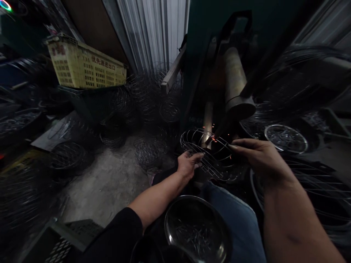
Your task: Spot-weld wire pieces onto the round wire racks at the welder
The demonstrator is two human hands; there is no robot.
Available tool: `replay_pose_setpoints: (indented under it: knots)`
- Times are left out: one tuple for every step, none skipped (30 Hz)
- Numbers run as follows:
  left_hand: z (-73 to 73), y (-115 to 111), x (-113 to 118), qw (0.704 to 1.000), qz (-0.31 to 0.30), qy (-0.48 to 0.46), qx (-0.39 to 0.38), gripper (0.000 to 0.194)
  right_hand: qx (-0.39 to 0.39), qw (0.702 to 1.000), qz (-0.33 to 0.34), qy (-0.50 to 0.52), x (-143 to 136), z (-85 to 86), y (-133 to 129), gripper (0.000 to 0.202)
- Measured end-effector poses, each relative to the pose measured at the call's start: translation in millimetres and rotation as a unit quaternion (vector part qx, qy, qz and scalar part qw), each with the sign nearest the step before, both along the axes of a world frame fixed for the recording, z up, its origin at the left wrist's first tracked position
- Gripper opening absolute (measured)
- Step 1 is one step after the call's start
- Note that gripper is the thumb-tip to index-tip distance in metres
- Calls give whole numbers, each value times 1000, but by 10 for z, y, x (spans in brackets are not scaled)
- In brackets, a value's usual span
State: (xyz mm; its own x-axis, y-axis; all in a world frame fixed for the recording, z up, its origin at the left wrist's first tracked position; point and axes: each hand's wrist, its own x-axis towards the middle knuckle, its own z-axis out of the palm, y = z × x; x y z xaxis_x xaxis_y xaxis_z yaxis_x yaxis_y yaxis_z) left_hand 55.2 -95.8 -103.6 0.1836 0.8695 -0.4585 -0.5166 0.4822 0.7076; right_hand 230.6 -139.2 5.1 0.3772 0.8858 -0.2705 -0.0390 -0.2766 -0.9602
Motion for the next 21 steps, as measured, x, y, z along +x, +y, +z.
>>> replay_pose_setpoints:
  knots:
    - [-6, 0, -5, 1000, -4, 0, -2, 42, -11, 1000, 9, 10, 41, -16, -47, 43]
    - [-13, -1, -11, 1000, -8, -3, -4, 43, -28, 999, 22, 19, 89, -37, -106, 44]
    - [-21, -2, -17, 1000, -13, -10, -7, 43, -45, 998, 34, 24, 135, -58, -168, 45]
    - [-30, -4, -22, 1000, -19, -18, -12, 43, -61, 997, 44, 28, 172, -79, -224, 45]
    - [-40, -4, -27, 999, -25, -29, -20, 43, -70, 996, 46, 31, 194, -94, -264, 44]
    - [-50, -4, -30, 998, -29, -39, -29, 44, -70, 996, 41, 32, 199, -104, -283, 43]
    - [-60, -1, -32, 998, -31, -50, -37, 44, -61, 997, 31, 31, 186, -106, -278, 42]
    - [-69, 5, -33, 997, -29, -60, -44, 44, -49, 998, 20, 28, 160, -101, -249, 42]
    - [-77, 12, -33, 996, -26, -68, -49, 43, -36, 999, 12, 21, 125, -90, -200, 43]
    - [-83, 21, -33, 995, -24, -75, -53, 42, -27, 1000, 10, 12, 85, -74, -139, 43]
    - [-88, 30, -33, 995, -23, -83, -57, 40, -18, 1000, 9, 1, 46, -56, -73, 43]
    - [-91, 37, -31, 994, -22, -88, -63, 39, -12, 1000, 11, -11, 12, -36, -10, 44]
    - [-92, 41, -30, 993, -20, -89, -71, 38, -11, 1000, 13, -23, -15, -19, 42, 44]
    - [-93, 41, -27, 993, -18, -87, -80, 36, -12, 999, 15, -31, -32, -3, 79, 44]
    - [-92, 37, -23, 992, -17, -84, -89, 34, -12, 999, 18, -35, -38, 8, 97, 44]
    - [-91, 28, -18, 992, -18, -81, -98, 32, -12, 999, 22, -36, -32, 17, 95, 44]
    - [-89, 17, -11, 991, -23, -78, -106, 30, -10, 999, 25, -35, -15, 21, 75, 43]
    - [-86, 5, -4, 990, -28, -78, -113, 28, -8, 999, 25, -30, 12, 23, 40, 43]
    - [-83, -8, 4, 989, -34, -81, -118, 27, -10, 999, 27, -23, 46, 23, -6, 44]
    - [-78, -19, 11, 988, -37, -83, -122, 26, -19, 999, 30, -15, 80, 21, -55, 44]
    - [-72, -28, 17, 988, -39, -84, -126, 25, -31, 999, 30, -7, 112, 20, -102, 45]
